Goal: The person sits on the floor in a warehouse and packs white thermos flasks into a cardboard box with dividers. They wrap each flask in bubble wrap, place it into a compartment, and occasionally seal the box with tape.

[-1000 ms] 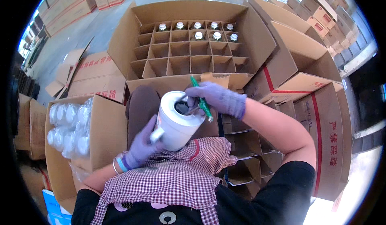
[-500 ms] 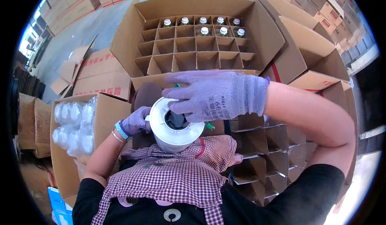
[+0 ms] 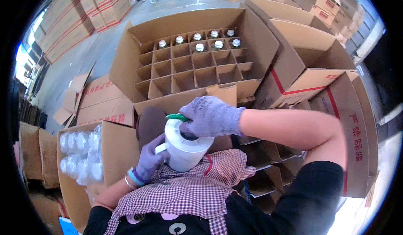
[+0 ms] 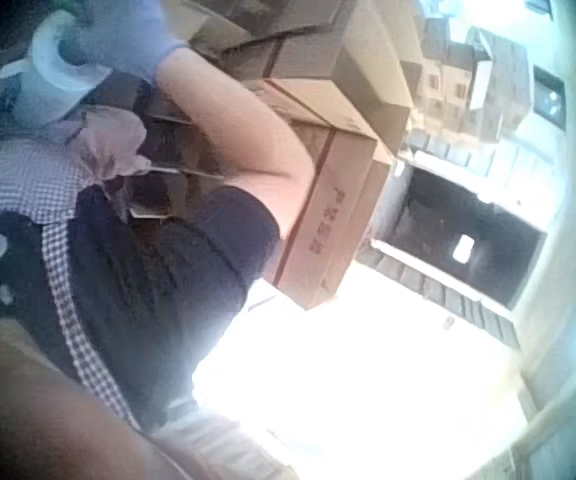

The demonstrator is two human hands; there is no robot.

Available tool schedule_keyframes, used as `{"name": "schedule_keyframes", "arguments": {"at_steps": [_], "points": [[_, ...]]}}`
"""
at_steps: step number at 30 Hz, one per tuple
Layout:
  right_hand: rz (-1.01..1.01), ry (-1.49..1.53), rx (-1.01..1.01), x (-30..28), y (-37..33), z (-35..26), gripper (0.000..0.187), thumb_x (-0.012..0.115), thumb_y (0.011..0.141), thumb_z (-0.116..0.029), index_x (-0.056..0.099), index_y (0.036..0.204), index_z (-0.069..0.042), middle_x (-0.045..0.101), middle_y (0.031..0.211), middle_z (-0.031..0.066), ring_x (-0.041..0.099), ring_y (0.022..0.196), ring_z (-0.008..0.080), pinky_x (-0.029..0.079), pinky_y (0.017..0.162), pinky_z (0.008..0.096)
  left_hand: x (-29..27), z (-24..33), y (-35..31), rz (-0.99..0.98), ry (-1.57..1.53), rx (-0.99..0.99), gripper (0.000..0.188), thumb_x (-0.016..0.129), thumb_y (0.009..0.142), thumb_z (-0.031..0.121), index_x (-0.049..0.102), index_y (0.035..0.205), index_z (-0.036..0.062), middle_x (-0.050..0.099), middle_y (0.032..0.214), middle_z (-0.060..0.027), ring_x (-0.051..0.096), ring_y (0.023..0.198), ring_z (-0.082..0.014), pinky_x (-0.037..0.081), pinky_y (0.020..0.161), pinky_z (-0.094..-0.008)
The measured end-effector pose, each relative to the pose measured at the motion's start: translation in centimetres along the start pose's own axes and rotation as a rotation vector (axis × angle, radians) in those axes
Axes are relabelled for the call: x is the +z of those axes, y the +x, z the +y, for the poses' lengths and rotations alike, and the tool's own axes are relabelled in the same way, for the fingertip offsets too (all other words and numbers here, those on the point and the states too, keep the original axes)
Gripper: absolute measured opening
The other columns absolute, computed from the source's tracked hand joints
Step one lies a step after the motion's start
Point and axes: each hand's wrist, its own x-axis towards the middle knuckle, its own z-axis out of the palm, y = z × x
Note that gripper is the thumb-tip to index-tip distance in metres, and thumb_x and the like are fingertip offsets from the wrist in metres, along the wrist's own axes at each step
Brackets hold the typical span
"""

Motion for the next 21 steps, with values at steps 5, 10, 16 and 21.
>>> {"name": "schedule_keyframes", "arguments": {"at_steps": [5,10,16,21], "points": [[0.684,0.153,-0.08,1.8,2.6,6.0,0.028,0.068,0.093,-0.028,0.067,0.104,-0.003,0.07,0.092,0.0163,0.068,0.081,0.0274,0.054,0.075,0.0396,0.0,-1.0,-1.7,0.222,-0.239,-0.171,0.067,0.071,0.088,0.021,0.045,0.147,0.0043,0.063,0.124,-0.0072,0.059,0.113,-0.0178,0.047,0.1,-0.0333],[0.816,0.171,0.452,3.7,3.6,25.2,0.043,0.057,0.095,-0.029,0.061,0.132,-0.007,0.068,0.118,0.0215,0.067,0.105,0.036,0.051,0.088,0.044,2.0,-9.5,-0.7,0.366,-0.151,-0.049,0.082,0.072,0.091,0.018,0.024,0.156,0.0051,0.048,0.144,-0.011,0.05,0.127,-0.0198,0.043,0.108,-0.0349],[0.46,-0.14,0.726,13.2,1.8,47.4,0.027,0.057,0.086,-0.023,0.07,0.086,0.001,0.068,0.102,0.0303,0.063,0.1,0.0492,0.05,0.082,0.0558,-6.3,2.4,-6.7,0.267,0.397,0.134,0.079,0.08,0.084,0.032,0.043,0.148,0.0037,0.061,0.125,-0.016,0.061,0.112,-0.0255,0.049,0.099,-0.0394],[0.54,-0.221,0.881,10.6,1.8,39.2,0.049,0.06,0.095,-0.035,0.058,0.128,0.001,0.063,0.118,0.0276,0.059,0.11,0.0483,0.049,0.094,0.0489,-20.4,1.7,-19.6,1.482,1.236,0.07,0.06,0.075,0.081,0.051,0.063,0.115,0.0031,0.066,0.1,-0.0153,0.066,0.094,-0.0326,0.053,0.082,-0.0431]]}}
